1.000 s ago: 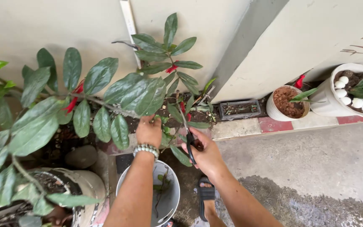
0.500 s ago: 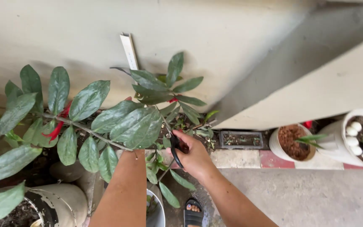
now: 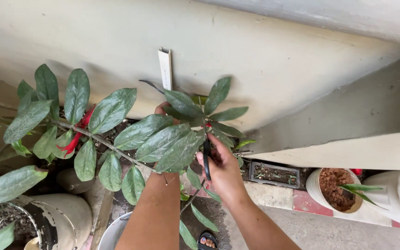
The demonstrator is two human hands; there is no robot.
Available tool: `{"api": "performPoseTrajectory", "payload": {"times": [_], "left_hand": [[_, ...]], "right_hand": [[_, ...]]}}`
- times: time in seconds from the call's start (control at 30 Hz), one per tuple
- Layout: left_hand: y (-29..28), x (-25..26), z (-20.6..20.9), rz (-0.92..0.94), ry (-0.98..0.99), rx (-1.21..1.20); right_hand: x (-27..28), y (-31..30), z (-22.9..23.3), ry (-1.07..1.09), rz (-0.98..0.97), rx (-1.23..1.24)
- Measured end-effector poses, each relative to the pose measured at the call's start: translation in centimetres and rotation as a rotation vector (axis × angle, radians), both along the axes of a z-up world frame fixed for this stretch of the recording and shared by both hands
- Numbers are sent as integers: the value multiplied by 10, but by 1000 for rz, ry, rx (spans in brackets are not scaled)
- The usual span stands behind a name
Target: Pruning yellow and dead leaves from various potted plants using scissors.
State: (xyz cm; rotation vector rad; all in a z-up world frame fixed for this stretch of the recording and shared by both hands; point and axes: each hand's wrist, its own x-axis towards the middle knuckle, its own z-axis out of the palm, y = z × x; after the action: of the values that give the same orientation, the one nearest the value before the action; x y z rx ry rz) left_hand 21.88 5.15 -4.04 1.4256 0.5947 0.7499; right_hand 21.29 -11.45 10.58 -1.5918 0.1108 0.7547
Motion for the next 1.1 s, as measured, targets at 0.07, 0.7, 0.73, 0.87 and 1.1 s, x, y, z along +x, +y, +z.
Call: {"api": "performPoseTrajectory", "payload": {"times": [0.07, 0.7, 0.73, 0.87, 1.1], "left_hand": [[6, -2, 1, 8, -53, -22], [25, -11, 105, 12, 142, 583], [25, -11, 108, 15, 141, 583], [26, -10, 106, 4, 177, 384], [50, -5, 55, 95, -124, 90]], "right_hand": [[3, -7, -13, -16, 22, 19], [7, -1, -3, -120, 215, 108], [8, 1, 1, -122, 217, 109], [14, 8, 5, -82, 191, 114], [15, 15, 10, -45, 166, 67]]}}
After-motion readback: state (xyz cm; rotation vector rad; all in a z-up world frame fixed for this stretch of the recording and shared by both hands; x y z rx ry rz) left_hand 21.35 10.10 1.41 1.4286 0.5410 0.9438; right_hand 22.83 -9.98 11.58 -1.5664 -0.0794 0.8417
